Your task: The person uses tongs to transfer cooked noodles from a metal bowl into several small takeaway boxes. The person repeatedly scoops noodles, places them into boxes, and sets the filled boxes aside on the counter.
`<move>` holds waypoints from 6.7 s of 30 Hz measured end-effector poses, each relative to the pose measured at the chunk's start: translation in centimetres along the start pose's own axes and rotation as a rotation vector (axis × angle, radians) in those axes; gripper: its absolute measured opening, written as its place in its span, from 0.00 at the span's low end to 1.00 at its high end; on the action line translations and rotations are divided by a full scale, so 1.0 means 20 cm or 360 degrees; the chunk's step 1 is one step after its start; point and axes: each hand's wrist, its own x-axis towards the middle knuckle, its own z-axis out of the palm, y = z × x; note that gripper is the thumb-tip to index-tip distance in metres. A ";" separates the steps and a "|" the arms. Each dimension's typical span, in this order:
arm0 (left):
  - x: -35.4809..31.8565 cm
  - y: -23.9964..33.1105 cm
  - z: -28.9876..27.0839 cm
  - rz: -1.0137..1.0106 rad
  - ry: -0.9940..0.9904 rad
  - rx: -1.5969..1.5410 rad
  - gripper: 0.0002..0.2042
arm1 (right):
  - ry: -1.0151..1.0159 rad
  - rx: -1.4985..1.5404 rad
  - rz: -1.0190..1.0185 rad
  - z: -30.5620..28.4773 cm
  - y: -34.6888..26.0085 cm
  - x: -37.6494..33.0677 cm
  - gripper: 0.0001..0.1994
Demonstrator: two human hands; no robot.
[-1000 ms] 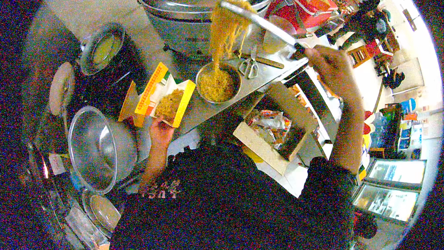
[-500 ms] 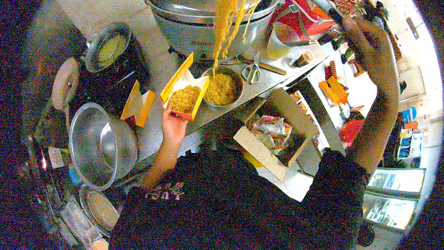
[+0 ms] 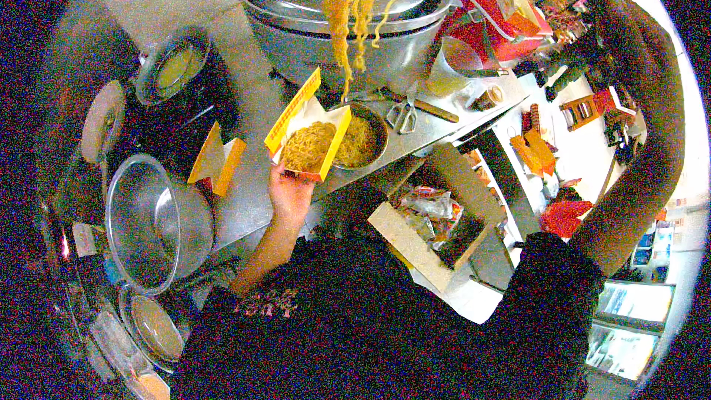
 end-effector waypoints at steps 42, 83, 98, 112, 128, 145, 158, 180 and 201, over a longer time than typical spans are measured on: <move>-0.33 0.54 -0.01 -0.0347 -0.0008 0.0131 0.26 | -0.1038 -0.0771 -0.0681 0.81 -0.64 -0.55 0.22; 1.81 -2.22 1.92 0.0537 0.0180 0.0543 0.28 | -0.0036 0.1708 0.2089 0.33 1.57 -2.08 0.29; 1.78 -2.17 1.82 0.1049 -0.0278 0.1852 0.37 | -0.0317 0.1740 0.2009 0.51 1.66 -1.81 0.26; 1.99 -2.18 1.80 0.1245 -0.0668 0.2615 0.52 | -0.0383 0.1672 0.2124 0.58 1.60 -1.85 0.28; 0.33 -1.30 0.63 -0.0566 -0.2249 0.1791 0.16 | -0.0371 0.2191 0.2113 0.93 1.73 -1.68 0.30; 0.42 0.87 -1.03 0.0705 0.1535 0.3456 0.36 | -0.1012 -0.0311 -0.0276 1.46 0.67 -0.67 0.20; 0.18 0.82 -0.76 0.0480 0.1094 0.3412 0.21 | -0.1243 -0.0930 -0.0514 1.65 0.25 -0.61 0.21; -0.03 0.59 -0.52 -0.0089 0.0641 0.1661 0.37 | -0.1857 -0.0621 0.0212 1.82 0.51 -0.39 0.47; 0.08 0.35 -0.58 0.0082 0.0445 0.1494 0.36 | -0.1613 -0.0210 -0.0056 2.13 0.53 -0.68 0.28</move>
